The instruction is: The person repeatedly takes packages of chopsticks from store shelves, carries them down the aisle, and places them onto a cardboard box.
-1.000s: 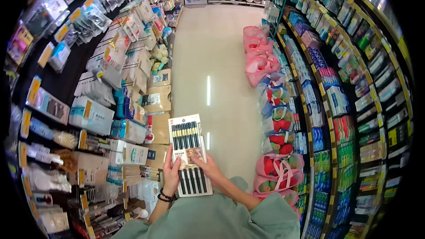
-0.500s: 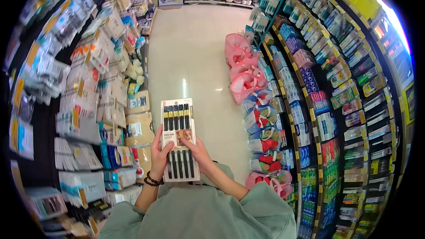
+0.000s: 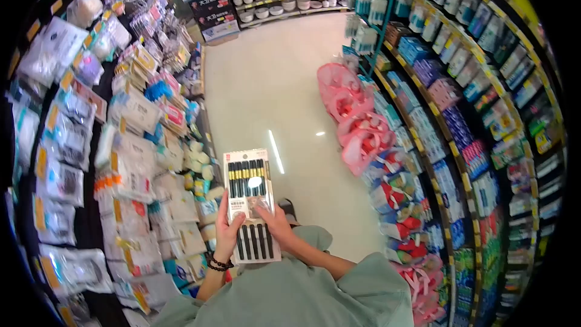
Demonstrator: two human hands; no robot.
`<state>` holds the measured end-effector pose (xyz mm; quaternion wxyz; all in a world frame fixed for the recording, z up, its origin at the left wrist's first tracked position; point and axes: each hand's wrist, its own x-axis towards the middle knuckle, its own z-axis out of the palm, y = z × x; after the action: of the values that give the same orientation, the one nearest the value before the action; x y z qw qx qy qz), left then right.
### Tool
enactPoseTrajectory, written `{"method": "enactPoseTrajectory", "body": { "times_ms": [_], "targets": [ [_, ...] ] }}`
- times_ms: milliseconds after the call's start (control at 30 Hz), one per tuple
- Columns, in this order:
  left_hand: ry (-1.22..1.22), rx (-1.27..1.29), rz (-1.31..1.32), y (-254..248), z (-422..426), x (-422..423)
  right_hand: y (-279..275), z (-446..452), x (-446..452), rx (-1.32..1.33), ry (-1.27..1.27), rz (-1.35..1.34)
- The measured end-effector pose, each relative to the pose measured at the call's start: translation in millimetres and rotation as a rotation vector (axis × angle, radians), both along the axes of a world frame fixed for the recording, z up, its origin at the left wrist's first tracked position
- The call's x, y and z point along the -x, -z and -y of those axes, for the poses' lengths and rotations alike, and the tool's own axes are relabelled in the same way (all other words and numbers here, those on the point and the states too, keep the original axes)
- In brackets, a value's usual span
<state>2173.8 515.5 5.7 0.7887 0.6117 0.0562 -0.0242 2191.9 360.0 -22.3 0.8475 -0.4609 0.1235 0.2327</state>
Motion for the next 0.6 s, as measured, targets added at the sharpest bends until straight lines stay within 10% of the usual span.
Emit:
{"method": "enactPoseTrajectory", "body": {
  "times_ms": [600],
  "targets": [
    [-0.199, 0.090, -0.064, 24.4, -133.7, -400.6, 4.4, -142.6, -427.0, 0.057, -0.140, 0.073]
  ]
}}
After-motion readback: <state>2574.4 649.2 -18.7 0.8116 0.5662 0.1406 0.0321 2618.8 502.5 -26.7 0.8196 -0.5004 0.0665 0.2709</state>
